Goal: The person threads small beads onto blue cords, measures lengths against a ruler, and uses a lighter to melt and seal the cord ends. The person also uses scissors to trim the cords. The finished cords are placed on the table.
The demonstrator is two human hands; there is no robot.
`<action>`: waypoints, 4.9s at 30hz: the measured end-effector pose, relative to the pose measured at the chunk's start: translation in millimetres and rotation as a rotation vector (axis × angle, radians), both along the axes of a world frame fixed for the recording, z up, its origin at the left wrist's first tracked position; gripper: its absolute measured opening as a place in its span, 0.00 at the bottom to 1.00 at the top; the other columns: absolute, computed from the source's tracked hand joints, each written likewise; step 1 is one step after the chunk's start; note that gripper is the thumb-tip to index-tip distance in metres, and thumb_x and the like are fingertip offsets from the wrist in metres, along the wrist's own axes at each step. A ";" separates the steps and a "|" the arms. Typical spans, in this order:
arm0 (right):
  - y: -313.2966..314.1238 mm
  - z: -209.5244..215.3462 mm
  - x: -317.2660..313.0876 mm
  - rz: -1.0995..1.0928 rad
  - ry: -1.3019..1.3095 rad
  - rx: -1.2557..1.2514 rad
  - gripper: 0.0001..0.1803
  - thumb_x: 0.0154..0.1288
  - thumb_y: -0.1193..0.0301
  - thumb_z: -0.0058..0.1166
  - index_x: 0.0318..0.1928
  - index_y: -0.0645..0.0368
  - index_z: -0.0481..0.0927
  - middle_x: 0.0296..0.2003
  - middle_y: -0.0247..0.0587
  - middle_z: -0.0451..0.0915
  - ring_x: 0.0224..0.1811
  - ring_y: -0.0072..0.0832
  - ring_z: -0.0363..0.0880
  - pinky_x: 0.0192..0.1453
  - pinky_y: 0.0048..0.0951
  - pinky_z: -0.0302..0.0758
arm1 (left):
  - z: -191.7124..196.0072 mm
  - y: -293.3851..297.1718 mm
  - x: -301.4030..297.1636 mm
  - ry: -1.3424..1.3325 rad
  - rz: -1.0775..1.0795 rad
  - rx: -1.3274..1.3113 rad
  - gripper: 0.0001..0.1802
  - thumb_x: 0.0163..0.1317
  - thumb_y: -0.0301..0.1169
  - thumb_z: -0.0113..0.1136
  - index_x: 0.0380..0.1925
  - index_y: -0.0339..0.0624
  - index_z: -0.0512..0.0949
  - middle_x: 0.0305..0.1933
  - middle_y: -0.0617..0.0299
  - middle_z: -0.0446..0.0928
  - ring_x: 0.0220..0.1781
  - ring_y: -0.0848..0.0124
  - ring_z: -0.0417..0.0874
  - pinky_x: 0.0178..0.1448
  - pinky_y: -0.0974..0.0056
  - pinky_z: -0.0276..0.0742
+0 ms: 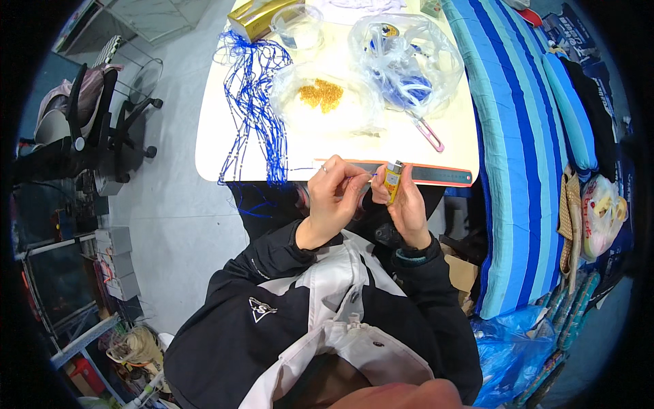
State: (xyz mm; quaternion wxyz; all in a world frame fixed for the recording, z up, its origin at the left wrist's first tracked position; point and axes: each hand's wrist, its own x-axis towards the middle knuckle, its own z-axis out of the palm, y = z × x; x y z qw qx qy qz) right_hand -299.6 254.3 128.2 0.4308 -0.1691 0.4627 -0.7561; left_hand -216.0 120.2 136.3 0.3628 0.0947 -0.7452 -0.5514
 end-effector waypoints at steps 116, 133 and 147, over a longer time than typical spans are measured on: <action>-70.3 -49.7 99.5 0.246 -0.099 0.062 0.17 0.77 0.61 0.40 0.35 0.60 0.73 0.18 0.25 0.64 0.20 0.13 0.55 0.26 0.17 0.51 | -59.3 -60.1 89.4 -0.086 -0.350 0.922 0.18 0.74 0.36 0.45 0.41 0.31 0.77 0.44 0.46 0.81 0.47 0.64 0.84 0.53 0.64 0.79; -45.2 -68.2 137.7 0.623 0.653 0.285 0.08 0.66 0.74 0.50 0.38 0.66 0.79 0.23 0.41 0.79 0.25 0.27 0.77 0.33 0.26 0.71 | -23.1 -137.2 129.4 -0.186 0.096 0.574 0.16 0.71 0.37 0.52 0.27 0.40 0.75 0.17 0.77 0.60 0.16 0.85 0.56 0.20 0.74 0.50; -62.6 -68.9 102.8 0.059 0.879 0.312 0.06 0.65 0.77 0.55 0.41 0.66 0.80 0.33 0.44 0.80 0.30 0.27 0.79 0.34 0.24 0.72 | -73.3 -71.3 106.3 -0.174 0.525 -0.271 0.04 0.54 0.22 0.65 0.31 0.35 0.82 0.28 0.55 0.77 0.26 0.60 0.79 0.30 0.63 0.73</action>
